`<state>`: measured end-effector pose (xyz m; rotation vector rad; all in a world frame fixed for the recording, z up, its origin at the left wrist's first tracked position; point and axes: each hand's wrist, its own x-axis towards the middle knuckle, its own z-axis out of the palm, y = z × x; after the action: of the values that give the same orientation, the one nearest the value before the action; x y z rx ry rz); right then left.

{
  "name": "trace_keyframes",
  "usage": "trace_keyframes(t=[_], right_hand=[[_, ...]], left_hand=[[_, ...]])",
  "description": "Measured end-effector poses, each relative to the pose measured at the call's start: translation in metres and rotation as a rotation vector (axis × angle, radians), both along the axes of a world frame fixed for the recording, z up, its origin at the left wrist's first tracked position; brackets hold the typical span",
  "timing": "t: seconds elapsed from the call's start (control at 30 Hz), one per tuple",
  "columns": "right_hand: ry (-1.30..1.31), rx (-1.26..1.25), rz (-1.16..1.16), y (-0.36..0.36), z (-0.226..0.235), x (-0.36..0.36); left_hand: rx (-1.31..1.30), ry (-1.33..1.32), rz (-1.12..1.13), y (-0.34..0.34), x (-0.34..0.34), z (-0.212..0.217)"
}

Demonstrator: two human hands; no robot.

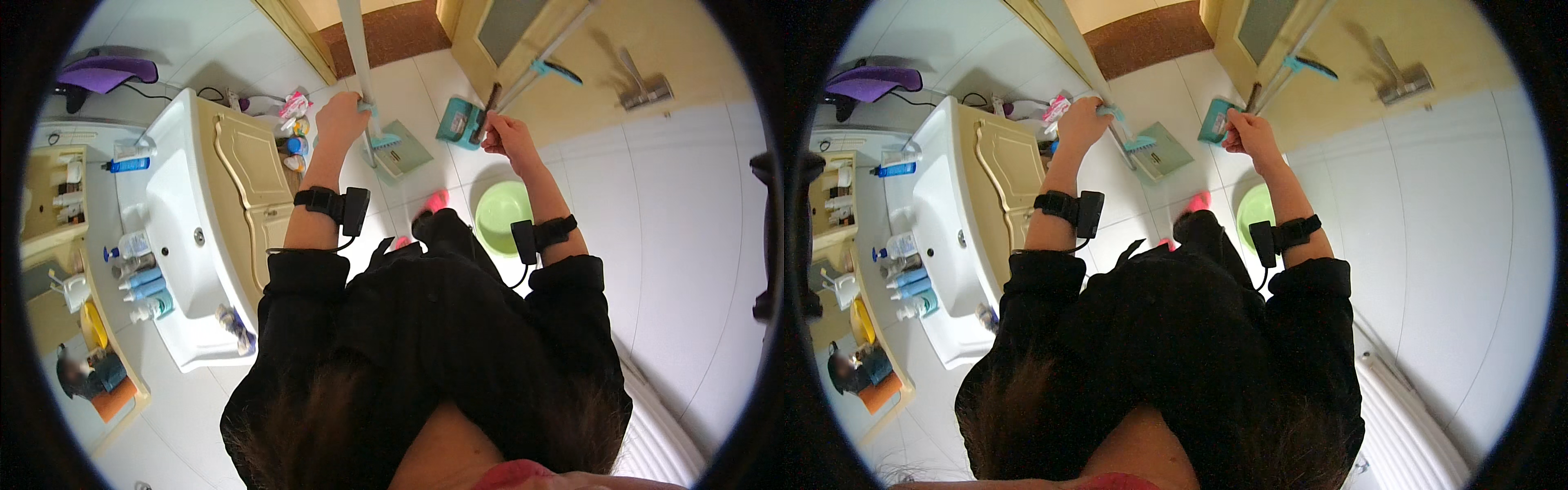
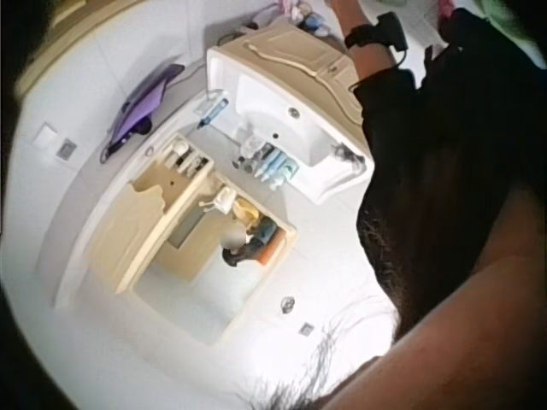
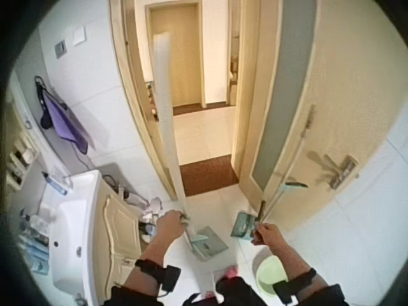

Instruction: The person assembles a mop by connecting a metal handle to a mop head. They then walk to a bathroom and place the assembled mop into a bucket.

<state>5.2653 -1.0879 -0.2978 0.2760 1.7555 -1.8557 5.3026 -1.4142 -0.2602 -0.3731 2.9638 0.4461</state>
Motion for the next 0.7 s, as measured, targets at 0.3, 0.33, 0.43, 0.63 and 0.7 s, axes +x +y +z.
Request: trace_keyframes(t=[0.3,0.33,0.43,0.63,0.7], right_hand=[[0.091,0.023,0.012,-0.110,-0.016,-0.245],[0.117,0.048,-0.005,-0.128,-0.009,-0.273],[0.323,-0.030,0.134,-0.187,0.022,-0.372],[0.514,-0.176,0.239,-0.298,0.079,-0.558],[0.525,-0.163,0.238,-0.334,0.068,-0.622]], left_hand=[[-0.053,0.091,0.150,-0.083,-0.236,0.015],[-0.030,0.077,0.186,-0.091,-0.258,0.021],[-0.029,0.128,0.261,-0.130,-0.332,0.029],[0.102,0.187,0.179,-0.185,-0.500,0.011],[0.097,0.188,0.220,-0.214,-0.557,-0.004]])
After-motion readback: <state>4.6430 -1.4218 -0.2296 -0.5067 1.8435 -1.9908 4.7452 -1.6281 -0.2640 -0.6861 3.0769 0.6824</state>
